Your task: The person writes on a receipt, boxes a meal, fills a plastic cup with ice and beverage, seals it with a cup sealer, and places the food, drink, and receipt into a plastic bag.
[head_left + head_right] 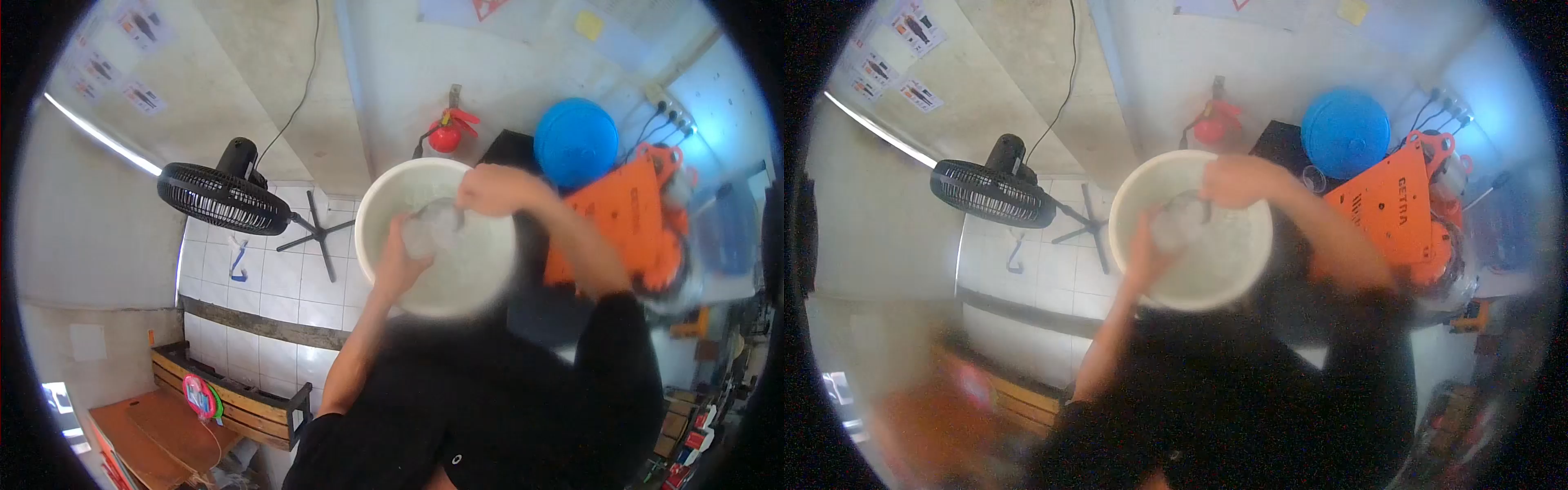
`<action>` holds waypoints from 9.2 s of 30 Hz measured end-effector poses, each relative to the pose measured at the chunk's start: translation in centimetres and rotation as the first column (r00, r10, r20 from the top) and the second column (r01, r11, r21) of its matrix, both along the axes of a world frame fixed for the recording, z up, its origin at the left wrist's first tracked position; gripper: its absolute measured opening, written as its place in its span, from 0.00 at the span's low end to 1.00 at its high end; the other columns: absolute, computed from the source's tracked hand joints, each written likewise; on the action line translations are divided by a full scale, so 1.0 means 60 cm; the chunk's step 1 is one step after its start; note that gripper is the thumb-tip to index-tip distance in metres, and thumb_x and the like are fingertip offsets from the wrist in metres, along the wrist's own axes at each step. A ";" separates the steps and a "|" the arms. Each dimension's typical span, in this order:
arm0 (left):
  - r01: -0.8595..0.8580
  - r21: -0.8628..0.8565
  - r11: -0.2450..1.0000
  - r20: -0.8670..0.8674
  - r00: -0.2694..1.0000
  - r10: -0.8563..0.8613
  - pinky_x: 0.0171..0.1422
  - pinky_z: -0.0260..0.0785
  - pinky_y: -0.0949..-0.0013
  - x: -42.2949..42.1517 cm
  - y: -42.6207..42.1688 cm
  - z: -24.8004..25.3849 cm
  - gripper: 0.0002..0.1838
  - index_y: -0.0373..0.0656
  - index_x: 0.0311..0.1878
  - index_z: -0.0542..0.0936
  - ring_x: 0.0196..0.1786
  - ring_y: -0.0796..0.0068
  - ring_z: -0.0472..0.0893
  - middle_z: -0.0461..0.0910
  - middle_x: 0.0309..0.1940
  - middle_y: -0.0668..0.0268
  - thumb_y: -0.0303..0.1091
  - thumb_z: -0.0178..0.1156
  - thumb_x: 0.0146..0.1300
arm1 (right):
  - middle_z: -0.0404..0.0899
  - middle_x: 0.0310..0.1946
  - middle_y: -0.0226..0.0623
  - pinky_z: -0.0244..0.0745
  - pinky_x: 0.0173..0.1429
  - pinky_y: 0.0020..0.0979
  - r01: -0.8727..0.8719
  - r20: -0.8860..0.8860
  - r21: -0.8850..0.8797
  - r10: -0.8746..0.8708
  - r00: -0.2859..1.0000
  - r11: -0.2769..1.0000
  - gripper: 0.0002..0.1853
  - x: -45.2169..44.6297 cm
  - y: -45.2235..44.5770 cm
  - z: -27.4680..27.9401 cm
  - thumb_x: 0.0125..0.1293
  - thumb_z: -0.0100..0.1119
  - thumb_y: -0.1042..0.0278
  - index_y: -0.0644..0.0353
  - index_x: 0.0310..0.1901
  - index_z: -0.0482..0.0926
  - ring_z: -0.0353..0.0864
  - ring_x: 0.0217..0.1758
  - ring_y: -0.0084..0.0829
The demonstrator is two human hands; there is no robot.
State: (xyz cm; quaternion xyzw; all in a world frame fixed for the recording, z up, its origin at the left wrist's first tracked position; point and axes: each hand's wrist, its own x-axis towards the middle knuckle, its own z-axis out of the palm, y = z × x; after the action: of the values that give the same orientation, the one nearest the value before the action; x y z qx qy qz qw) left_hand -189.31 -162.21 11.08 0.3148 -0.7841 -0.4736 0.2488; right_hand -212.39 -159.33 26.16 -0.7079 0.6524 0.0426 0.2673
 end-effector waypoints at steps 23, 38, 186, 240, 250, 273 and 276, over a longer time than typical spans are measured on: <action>-0.251 0.002 0.968 0.077 0.965 0.251 0.70 0.62 0.58 0.011 -0.003 0.043 0.42 0.40 0.63 0.67 0.64 0.56 0.69 0.69 0.56 0.56 0.29 0.75 0.41 | 0.79 0.52 0.48 0.72 0.60 0.38 0.811 0.545 -0.510 -0.623 0.561 0.285 0.20 -0.177 0.128 -0.186 0.63 0.65 0.62 0.64 0.52 0.80 0.78 0.56 0.43; -0.350 -0.025 0.936 -0.352 0.880 0.320 0.74 0.57 0.51 0.016 -0.084 0.001 0.48 0.39 0.63 0.58 0.70 0.52 0.66 0.67 0.63 0.49 0.27 0.79 0.40 | 0.75 0.55 0.50 0.79 0.51 0.46 0.765 0.965 0.113 -0.113 -0.237 -0.634 0.39 -0.778 0.059 -0.489 0.48 0.66 0.81 0.66 0.64 0.63 0.78 0.50 0.44; -0.158 -0.134 0.978 0.832 0.518 0.198 0.60 0.69 0.49 -0.723 1.924 -0.570 0.49 0.27 0.59 0.65 0.56 0.48 0.71 0.71 0.50 0.46 0.41 0.81 0.35 | 0.85 0.37 0.42 0.64 0.59 0.58 0.806 0.628 -0.527 -0.763 0.155 -0.270 0.33 -1.465 2.015 -0.373 0.54 0.72 0.53 0.50 0.61 0.73 0.82 0.48 0.48; -0.078 -0.380 0.922 0.339 0.915 0.217 0.61 0.69 0.51 -0.883 1.870 -0.402 0.47 0.28 0.63 0.65 0.57 0.48 0.72 0.68 0.56 0.45 0.34 0.80 0.42 | 0.83 0.34 0.37 0.68 0.55 0.50 0.668 0.704 -0.617 -0.672 0.232 -0.415 0.25 -1.461 2.009 -0.384 0.50 0.74 0.56 0.52 0.50 0.80 0.81 0.44 0.44; 0.223 -0.386 0.895 0.206 0.967 -0.152 0.64 0.63 0.53 -1.205 1.865 -0.209 0.46 0.33 0.66 0.64 0.60 0.47 0.69 0.70 0.55 0.47 0.40 0.76 0.46 | 0.85 0.38 0.46 0.76 0.49 0.45 0.675 0.681 -0.634 -0.686 0.256 -0.377 0.27 -1.464 2.019 -0.380 0.49 0.76 0.55 0.56 0.50 0.82 0.84 0.43 0.50; 0.469 -0.165 0.867 0.177 0.879 -0.442 0.63 0.69 0.54 -1.397 1.907 -0.080 0.62 0.36 0.73 0.51 0.60 0.42 0.75 0.74 0.58 0.41 0.38 0.81 0.37 | 0.78 0.43 0.31 0.52 0.70 0.63 0.269 -0.097 -0.831 -0.603 0.792 0.487 0.22 -1.213 2.140 -0.289 0.57 0.64 0.62 0.48 0.55 0.77 0.75 0.55 0.33; 0.488 -0.133 0.862 0.194 0.866 -0.461 0.63 0.69 0.54 -1.393 1.902 -0.089 0.61 0.36 0.72 0.52 0.59 0.41 0.76 0.73 0.58 0.40 0.38 0.81 0.38 | 0.77 0.43 0.30 0.52 0.70 0.63 0.168 -0.215 -0.833 -0.587 0.780 0.528 0.20 -1.210 2.133 -0.287 0.58 0.60 0.66 0.47 0.54 0.78 0.74 0.54 0.32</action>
State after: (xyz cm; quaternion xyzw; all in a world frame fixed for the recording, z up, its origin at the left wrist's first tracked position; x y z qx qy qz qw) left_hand -272.88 -48.07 5.73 0.1242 -0.8935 -0.4223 0.0892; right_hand -285.00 -31.35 8.93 -0.5522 0.7903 -0.1328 -0.2300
